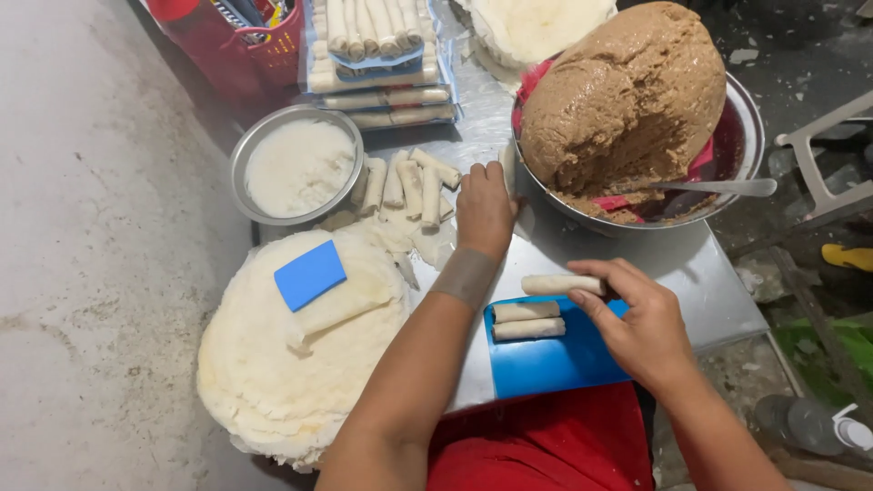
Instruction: The person arranges and packs prepared spring rolls into plastic bags by hand on a stainless steel table.
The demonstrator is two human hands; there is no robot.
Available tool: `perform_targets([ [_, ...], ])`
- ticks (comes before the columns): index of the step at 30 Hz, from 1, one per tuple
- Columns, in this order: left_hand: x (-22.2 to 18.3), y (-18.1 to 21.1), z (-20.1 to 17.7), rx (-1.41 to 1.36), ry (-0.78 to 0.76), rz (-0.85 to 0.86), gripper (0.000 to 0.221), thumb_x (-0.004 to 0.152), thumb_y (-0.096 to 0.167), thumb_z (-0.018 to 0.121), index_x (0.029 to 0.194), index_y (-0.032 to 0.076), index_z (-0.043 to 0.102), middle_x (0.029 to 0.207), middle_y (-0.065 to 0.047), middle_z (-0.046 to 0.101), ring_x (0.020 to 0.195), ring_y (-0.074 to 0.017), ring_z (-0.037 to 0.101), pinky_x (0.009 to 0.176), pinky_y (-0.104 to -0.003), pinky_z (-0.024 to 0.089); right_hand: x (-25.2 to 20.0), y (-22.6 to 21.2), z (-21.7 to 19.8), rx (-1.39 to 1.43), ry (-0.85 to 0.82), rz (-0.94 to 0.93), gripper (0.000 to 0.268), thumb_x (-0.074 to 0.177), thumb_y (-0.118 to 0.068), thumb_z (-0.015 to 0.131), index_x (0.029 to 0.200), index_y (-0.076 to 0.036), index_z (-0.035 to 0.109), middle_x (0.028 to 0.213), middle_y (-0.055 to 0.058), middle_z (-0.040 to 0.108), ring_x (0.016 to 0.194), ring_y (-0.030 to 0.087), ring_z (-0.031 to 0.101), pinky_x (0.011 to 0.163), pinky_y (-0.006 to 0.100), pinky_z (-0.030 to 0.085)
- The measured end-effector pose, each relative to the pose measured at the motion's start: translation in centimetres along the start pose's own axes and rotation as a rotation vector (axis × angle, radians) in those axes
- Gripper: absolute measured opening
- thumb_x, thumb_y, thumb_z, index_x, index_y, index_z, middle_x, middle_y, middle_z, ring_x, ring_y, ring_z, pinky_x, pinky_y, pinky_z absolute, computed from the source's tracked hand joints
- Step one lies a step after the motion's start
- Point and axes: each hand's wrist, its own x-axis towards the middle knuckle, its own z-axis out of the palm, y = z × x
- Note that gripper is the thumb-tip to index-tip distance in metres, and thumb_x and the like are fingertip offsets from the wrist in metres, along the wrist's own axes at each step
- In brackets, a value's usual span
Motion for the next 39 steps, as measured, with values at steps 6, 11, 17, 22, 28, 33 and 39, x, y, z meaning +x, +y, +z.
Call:
perform_targets([
  [6, 0.9, -2.5, -1.1, -0.086, 0.0, -0.067, 0.014, 0.098, 0.009, 0.054, 0.103, -0.002, 0.062, 0.084, -0.016, 0.061, 0.084, -0.0384, 0.07, 0.073, -0.049, 0.061, -0.4, 1.1, -0.8, 0.112, 0.003, 0.186, 0.025, 0.089, -0.01, 0.08, 0.114, -0.011, 0.081, 0.083, 0.011, 0.075, 0.08, 0.018, 0.072, 0.078, 0.036, 0.059],
  [11, -2.0, -2.3, -8.7, -0.234, -0.252, -0.203, 0.029, 0.103, 0.021, 0.054, 0.114, -0.002, 0.068, 0.093, -0.022, 0.07, 0.093, -0.0408, 0.073, 0.079, -0.053, 0.06, -0.4, 1.6, -0.3, 0.242, 0.012, 0.291, 0.03, 0.09, -0.009, 0.078, 0.119, -0.007, 0.078, 0.082, 0.013, 0.075, 0.081, 0.014, 0.065, 0.081, 0.036, 0.058],
  [17, -2.3, -5.1, -10.2, 0.148, -0.076, -0.16, 0.034, 0.085, 0.02, 0.082, 0.105, -0.002, 0.066, 0.098, -0.013, 0.056, 0.096, -0.0324, 0.065, 0.079, -0.045, 0.06, -0.9, 1.5, 0.3, 0.284, 0.012, 0.298, 0.029, 0.09, -0.009, 0.078, 0.119, -0.005, 0.077, 0.082, 0.017, 0.075, 0.081, 0.019, 0.07, 0.082, 0.038, 0.059],
  [22, -2.6, -6.3, -8.2, 0.215, -0.037, -0.137, 0.038, 0.076, 0.014, 0.086, 0.1, -0.003, 0.062, 0.098, -0.013, 0.051, 0.099, -0.0358, 0.061, 0.08, -0.05, 0.057, -1.8, 1.5, -0.8, 0.257, 0.03, 0.313, 0.031, 0.088, -0.006, 0.08, 0.12, -0.004, 0.077, 0.081, 0.018, 0.075, 0.079, 0.017, 0.067, 0.082, 0.039, 0.059],
  [28, -4.2, -4.3, -11.4, -0.139, 0.035, -0.139, 0.022, 0.092, 0.013, 0.066, 0.11, 0.004, 0.056, 0.098, -0.016, 0.061, 0.09, -0.0363, 0.058, 0.077, -0.046, 0.044, -1.8, 0.9, -2.1, 0.206, -0.018, 0.406, 0.023, 0.09, -0.01, 0.078, 0.113, -0.008, 0.078, 0.083, 0.003, 0.068, 0.08, 0.011, 0.058, 0.072, 0.026, 0.048],
  [33, -6.7, 1.1, -16.9, -0.744, -0.374, -0.42, 0.015, 0.1, 0.02, 0.064, 0.101, 0.011, 0.075, 0.084, -0.003, 0.076, 0.077, -0.0114, 0.074, 0.071, -0.025, 0.057, -1.3, 0.2, -1.2, 0.405, -0.088, 0.161, 0.015, 0.09, -0.003, 0.07, 0.105, -0.004, 0.073, 0.127, 0.013, 0.063, 0.119, 0.021, 0.062, 0.094, 0.031, 0.053],
  [39, -10.0, 4.1, -18.2, -0.763, -0.482, -0.316, 0.02, 0.097, 0.027, 0.067, 0.104, 0.013, 0.079, 0.074, 0.0, 0.074, 0.069, -0.0068, 0.063, 0.069, -0.024, 0.048, -1.0, -0.9, 0.8, 0.613, -0.15, 0.073, 0.015, 0.093, -0.013, 0.068, 0.108, -0.008, 0.069, 0.143, 0.02, 0.061, 0.133, 0.026, 0.059, 0.108, 0.036, 0.049],
])
